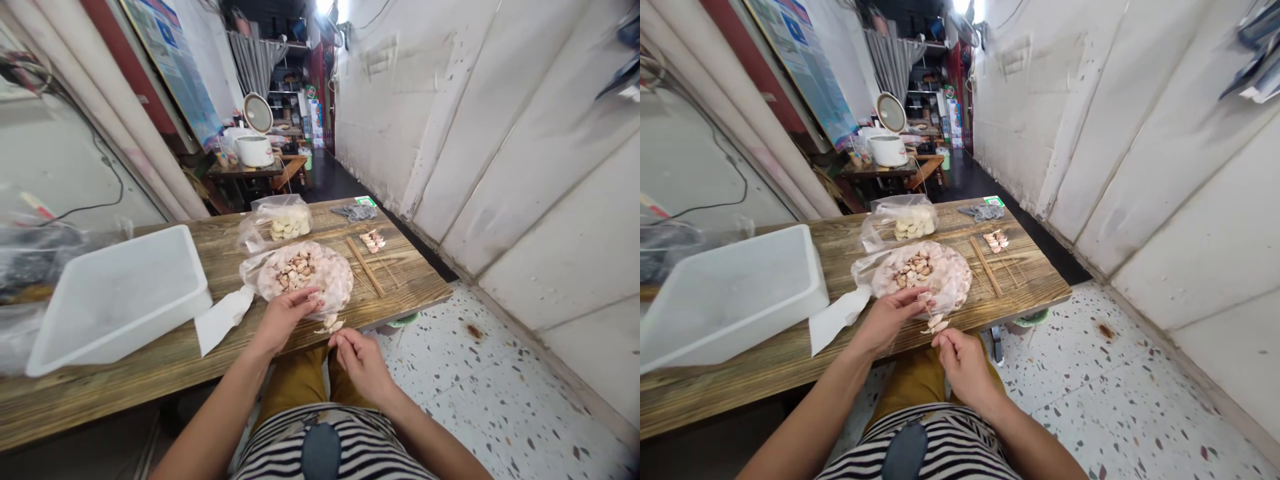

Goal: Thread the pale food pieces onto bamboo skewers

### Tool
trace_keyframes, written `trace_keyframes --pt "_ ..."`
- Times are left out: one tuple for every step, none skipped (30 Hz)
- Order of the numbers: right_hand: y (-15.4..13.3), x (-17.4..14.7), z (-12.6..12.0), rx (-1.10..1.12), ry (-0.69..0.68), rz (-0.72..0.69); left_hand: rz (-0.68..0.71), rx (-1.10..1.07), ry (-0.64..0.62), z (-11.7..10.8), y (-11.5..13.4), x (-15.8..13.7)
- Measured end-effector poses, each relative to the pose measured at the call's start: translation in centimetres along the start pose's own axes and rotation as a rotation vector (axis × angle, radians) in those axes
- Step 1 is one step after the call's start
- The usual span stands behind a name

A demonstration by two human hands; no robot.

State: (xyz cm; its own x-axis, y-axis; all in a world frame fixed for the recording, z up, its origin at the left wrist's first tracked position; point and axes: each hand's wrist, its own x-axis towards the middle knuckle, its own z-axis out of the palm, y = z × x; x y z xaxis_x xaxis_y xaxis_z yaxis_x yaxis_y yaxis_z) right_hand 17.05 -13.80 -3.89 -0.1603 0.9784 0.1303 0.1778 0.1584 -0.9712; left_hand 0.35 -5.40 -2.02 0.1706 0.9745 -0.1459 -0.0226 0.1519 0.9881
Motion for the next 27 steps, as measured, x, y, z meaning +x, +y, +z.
trace_keyframes --pt "0.0 0.0 0.1 -0.007 -0.003 0.001 -0.023 -0.128 -0.001 0.5 -0.1 -0.4" --pt "0.0 -0.1 0.2 -0.015 -0.005 0.001 -0.031 -0.225 0.007 0.8 -0.1 -0.7" --pt "0.1 -0.1 0.2 -0.021 -0.007 0.001 -0.031 -0.295 0.024 1.0 -0.1 -0.9" --pt "0.1 -0.1 0.2 -0.027 -0.009 0.0 -0.028 -0.344 0.046 1.0 0.0 -1.0" --pt "0.1 -0.1 0.3 -0.033 -0.01 -0.003 -0.022 -0.376 0.066 1.0 0.2 -1.1" --pt "0.1 -0.2 0.3 -0.036 -0.012 -0.005 -0.017 -0.396 0.085 1.0 0.3 -1.1" --pt "0.1 -0.2 0.3 -0.039 -0.013 -0.006 -0.012 -0.409 0.104 0.9 0.4 -1.2" --pt "0.1 -0.2 0.4 -0.04 -0.015 -0.005 -0.006 -0.417 0.123 0.8 0.5 -1.2" --pt "0.1 -0.3 0.4 -0.041 -0.019 -0.001 -0.002 -0.42 0.143 0.7 0.6 -1.2" --pt "0.1 -0.3 0.4 -0.041 -0.022 0.004 0.0 -0.417 0.161 0.6 0.6 -1.3" --pt "0.1 -0.3 0.5 -0.039 -0.025 0.009 0.001 -0.407 0.18 0.6 0.6 -1.3" --pt "0.1 -0.3 0.5 -0.036 -0.028 0.012 0.001 -0.393 0.195 0.5 0.5 -1.3" --pt "0.1 -0.3 0.5 -0.031 -0.029 0.014 0.004 -0.377 0.208 0.5 0.4 -1.4" --pt "0.1 -0.3 0.5 -0.025 -0.031 0.015 0.01 -0.359 0.218 0.5 0.3 -1.4" --pt "0.1 -0.3 0.5 -0.019 -0.032 0.015 0.023 -0.343 0.23 0.5 0.2 -1.4" --pt "0.1 -0.3 0.5 -0.014 -0.033 0.016 0.041 -0.328 0.238 0.5 0.1 -1.4" --pt "0.0 -0.3 0.5 -0.01 -0.036 0.017 0.062 -0.316 0.244 0.6 0.0 -1.4" --pt "0.0 -0.3 0.5 -0.008 -0.04 0.02 0.082 -0.304 0.246 0.6 0.0 -1.4" --pt "-0.1 -0.3 0.4 -0.006 -0.043 0.024 0.101 -0.293 0.247 0.6 -0.1 -1.5" --pt "-0.2 -0.3 0.4 -0.005 -0.045 0.027 0.119 -0.284 0.249 0.7 -0.1 -1.5" --pt "-0.2 -0.3 0.4 -0.005 -0.044 0.028 0.133 -0.275 0.252 0.7 0.0 -1.5" --pt "-0.3 -0.3 0.3 -0.006 -0.044 0.028 0.142 -0.265 0.254 0.7 0.0 -1.5" --pt "-0.3 -0.3 0.3 -0.006 -0.043 0.028 0.15 -0.258 0.259 0.8 0.1 -1.6" --pt "-0.3 -0.3 0.3 -0.006 -0.042 0.027 0.156 -0.252 0.259 0.8 0.2 -1.6" --pt "-0.3 -0.4 0.3 -0.006 -0.042 0.025 0.159 -0.248 0.256 0.8 0.3 -1.6" --pt "-0.3 -0.4 0.3 -0.007 -0.041 0.024 0.162 -0.245 0.252 0.9 0.4 -1.6" --pt "-0.3 -0.4 0.3 -0.008 -0.038 0.024 0.165 -0.243 0.252 0.9 0.4 -1.7"
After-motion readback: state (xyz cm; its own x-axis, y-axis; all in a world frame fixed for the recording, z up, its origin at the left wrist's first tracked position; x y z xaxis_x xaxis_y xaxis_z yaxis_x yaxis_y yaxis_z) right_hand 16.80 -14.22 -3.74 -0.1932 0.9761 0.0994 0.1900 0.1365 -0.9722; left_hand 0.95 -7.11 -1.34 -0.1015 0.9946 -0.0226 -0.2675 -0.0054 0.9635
